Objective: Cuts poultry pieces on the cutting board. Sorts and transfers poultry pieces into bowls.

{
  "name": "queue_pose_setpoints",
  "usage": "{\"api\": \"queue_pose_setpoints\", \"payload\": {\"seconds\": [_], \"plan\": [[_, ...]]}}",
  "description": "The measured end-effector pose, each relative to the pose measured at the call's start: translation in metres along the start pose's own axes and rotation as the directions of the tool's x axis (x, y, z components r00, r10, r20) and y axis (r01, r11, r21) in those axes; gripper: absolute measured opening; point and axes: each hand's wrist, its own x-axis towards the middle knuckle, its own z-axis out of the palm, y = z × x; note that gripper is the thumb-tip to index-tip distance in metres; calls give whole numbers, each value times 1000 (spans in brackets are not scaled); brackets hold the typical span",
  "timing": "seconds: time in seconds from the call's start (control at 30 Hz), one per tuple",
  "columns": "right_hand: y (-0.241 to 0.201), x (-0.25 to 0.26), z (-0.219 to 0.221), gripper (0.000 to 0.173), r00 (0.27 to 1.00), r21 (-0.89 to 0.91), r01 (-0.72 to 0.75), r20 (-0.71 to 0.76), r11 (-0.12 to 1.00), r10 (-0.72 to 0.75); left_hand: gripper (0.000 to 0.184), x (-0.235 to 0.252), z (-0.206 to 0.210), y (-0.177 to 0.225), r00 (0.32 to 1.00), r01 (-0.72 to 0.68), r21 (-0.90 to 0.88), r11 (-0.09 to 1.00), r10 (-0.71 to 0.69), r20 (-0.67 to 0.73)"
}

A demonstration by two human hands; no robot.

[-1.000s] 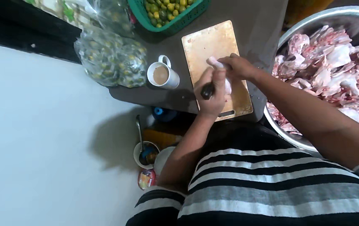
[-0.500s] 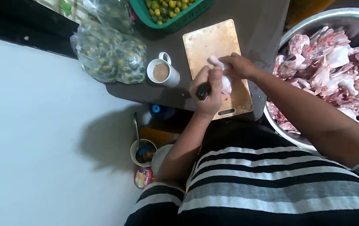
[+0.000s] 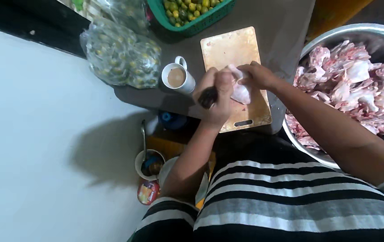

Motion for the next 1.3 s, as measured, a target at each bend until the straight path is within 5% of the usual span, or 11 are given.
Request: {"api": "queue_pose_setpoints", "payload": {"seconds": [0.1,0.3,0.53,0.73,0.97,1.13,1.3], "plan": [[0,-2,2,58,1000,-2,-27,8,1000,27,42,17,1,30,997,-83,-58,995,83,-7],[-2,0,1,58,1000,-9,-16,-4,1000,16,35,7,-8,-45,997,61,-44,997,-63,-45],[-3,-5,1,57,999,-11,-39,22,999,39,41,21,4,36,997,-72,-137,988,72,-9],[-5,-5,-1,56,999,-19,-35,9,999,35,34,-11,8,-31,999,40,-24,999,-41,-26],[2,-3,3,58,1000,-28,-17,6,999,18,37,10,10,43,997,-71,-112,991,68,-30],[1,-2,1,57,1000,-30,-22,3,999,22,35,-17,6,-19,997,34,-7,999,-34,-72],[1,-4,1,56,1000,-36,-17,10,999,17,37,-13,1,-6,996,35,-61,998,-40,-84]]}}
